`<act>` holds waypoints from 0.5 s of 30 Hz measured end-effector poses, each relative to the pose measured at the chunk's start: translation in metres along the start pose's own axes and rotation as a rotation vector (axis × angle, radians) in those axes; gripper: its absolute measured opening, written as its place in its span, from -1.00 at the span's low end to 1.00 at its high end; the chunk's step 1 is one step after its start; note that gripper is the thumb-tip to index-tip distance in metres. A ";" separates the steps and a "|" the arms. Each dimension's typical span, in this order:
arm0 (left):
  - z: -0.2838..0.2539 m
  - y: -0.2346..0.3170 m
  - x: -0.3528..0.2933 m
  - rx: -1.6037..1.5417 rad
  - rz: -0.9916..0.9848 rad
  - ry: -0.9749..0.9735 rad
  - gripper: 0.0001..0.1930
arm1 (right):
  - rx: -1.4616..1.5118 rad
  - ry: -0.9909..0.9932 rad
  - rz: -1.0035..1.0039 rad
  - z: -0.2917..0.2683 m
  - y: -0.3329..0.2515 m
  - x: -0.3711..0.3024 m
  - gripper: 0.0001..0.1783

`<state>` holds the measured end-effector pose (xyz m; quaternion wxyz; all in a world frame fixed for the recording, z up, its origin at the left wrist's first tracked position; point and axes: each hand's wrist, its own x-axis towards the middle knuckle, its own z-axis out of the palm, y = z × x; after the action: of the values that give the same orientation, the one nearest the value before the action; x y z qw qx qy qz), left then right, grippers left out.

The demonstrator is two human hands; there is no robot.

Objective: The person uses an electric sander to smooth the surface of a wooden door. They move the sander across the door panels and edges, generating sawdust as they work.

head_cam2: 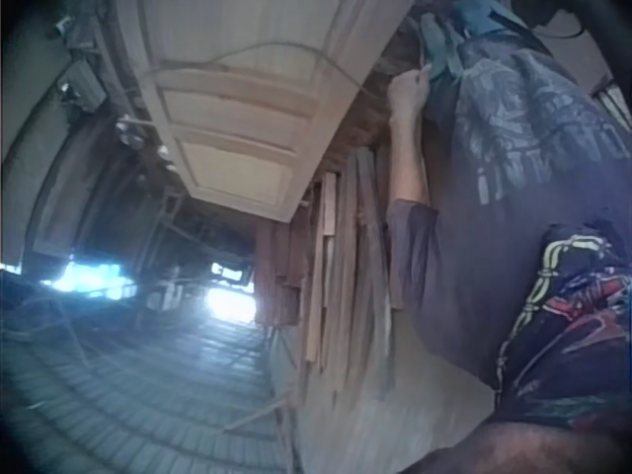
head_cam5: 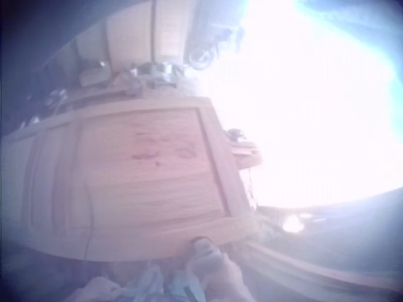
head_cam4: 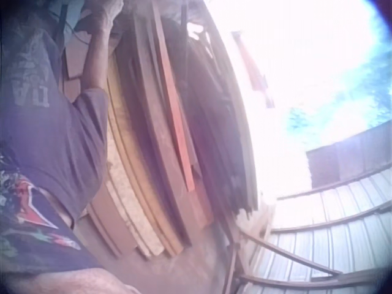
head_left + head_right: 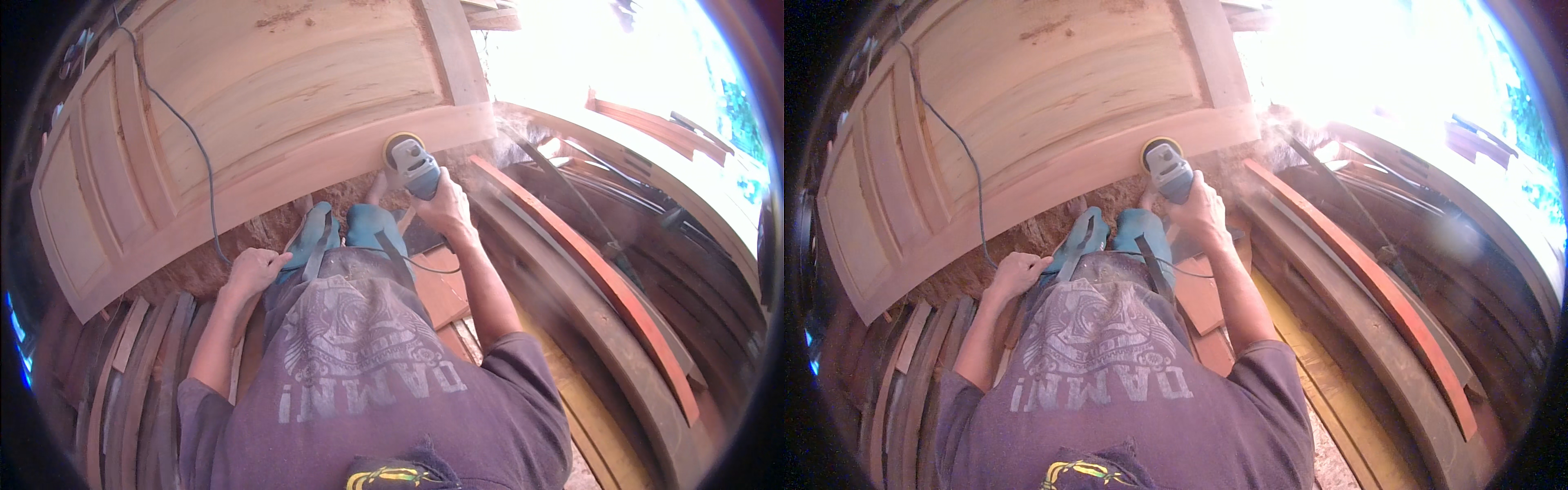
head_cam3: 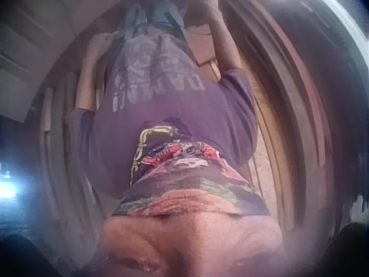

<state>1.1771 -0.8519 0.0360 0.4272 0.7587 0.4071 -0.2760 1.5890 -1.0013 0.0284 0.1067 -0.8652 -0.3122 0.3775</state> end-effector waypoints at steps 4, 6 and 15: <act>-0.002 0.030 0.013 -0.004 -0.038 -0.020 -0.38 | 0.013 0.049 0.072 -0.029 0.029 0.016 -0.37; -0.002 0.042 0.015 -0.016 -0.035 -0.018 -0.39 | 0.026 0.074 0.117 -0.038 0.048 0.024 -0.38; -0.004 0.082 0.028 -0.044 -0.026 -0.011 -0.41 | 0.189 0.223 0.121 -0.090 0.106 0.055 -0.27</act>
<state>1.2616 -0.8626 0.0508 0.4421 0.7424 0.4206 -0.2767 1.7310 -1.0449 0.0137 0.1986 -0.9052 -0.2089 0.3124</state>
